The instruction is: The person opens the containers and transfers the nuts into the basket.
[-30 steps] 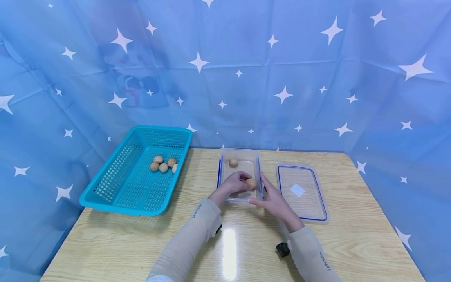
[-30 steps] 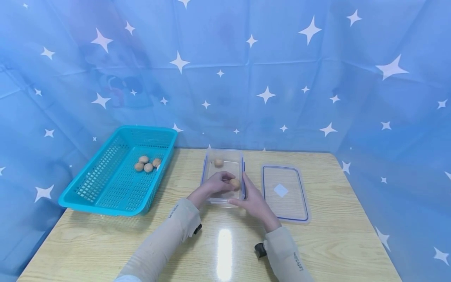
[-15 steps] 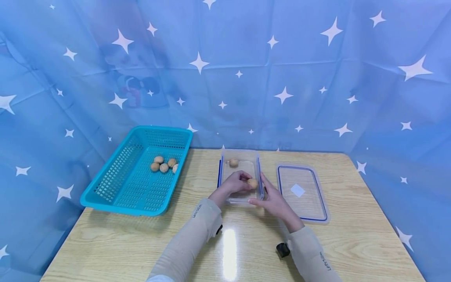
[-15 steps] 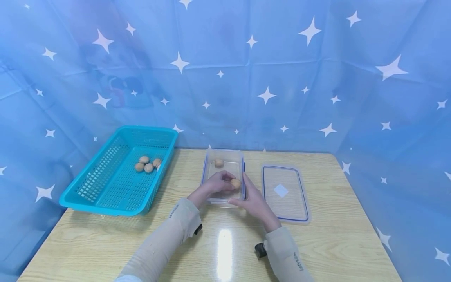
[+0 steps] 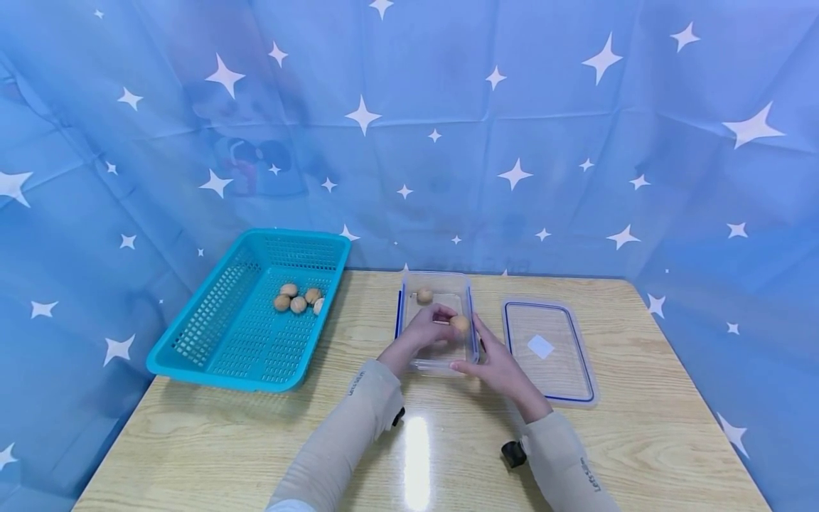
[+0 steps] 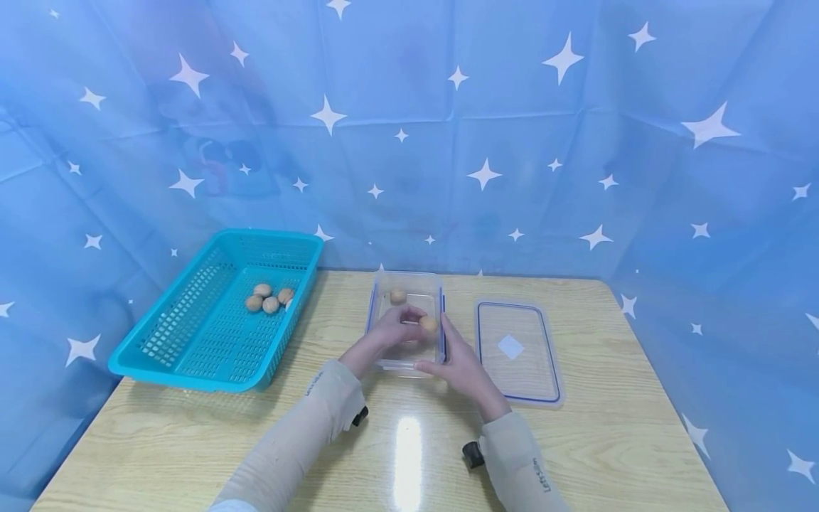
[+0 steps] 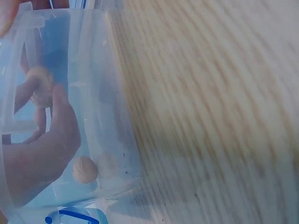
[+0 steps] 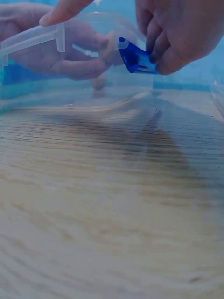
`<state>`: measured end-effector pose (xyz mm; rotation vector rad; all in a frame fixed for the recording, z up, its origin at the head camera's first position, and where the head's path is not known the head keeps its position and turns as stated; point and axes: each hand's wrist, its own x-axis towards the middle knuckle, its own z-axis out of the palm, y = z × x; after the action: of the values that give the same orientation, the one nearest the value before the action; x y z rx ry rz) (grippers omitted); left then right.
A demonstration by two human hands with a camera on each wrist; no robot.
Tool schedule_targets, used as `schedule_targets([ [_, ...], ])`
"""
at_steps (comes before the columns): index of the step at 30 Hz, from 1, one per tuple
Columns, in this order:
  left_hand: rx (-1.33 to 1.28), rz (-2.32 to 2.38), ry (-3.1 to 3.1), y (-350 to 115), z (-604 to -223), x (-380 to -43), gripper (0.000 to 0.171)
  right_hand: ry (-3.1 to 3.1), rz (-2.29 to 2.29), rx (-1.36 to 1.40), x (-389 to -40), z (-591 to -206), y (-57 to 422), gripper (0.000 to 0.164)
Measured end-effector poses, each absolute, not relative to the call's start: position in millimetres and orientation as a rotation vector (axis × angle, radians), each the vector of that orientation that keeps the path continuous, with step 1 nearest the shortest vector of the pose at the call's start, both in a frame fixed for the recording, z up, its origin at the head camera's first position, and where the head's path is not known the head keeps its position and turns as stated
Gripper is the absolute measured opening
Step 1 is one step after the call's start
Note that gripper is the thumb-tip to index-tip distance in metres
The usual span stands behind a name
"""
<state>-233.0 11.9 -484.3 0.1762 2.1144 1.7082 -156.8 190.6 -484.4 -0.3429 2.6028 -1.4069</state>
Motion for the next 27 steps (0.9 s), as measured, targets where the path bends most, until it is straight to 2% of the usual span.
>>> schedule_targets([
  [9,0.170,1.763,2.148,6.6,-476.9,-238.4,0.038,2.602,-1.425,-0.338,-157.5,-486.1,188.9,0.105],
  [27,0.276,1.771,2.254,-31.8,-416.4,-263.3,0.040,2.601,-1.402,-0.310,-158.3,-483.1,189.2,0.108],
])
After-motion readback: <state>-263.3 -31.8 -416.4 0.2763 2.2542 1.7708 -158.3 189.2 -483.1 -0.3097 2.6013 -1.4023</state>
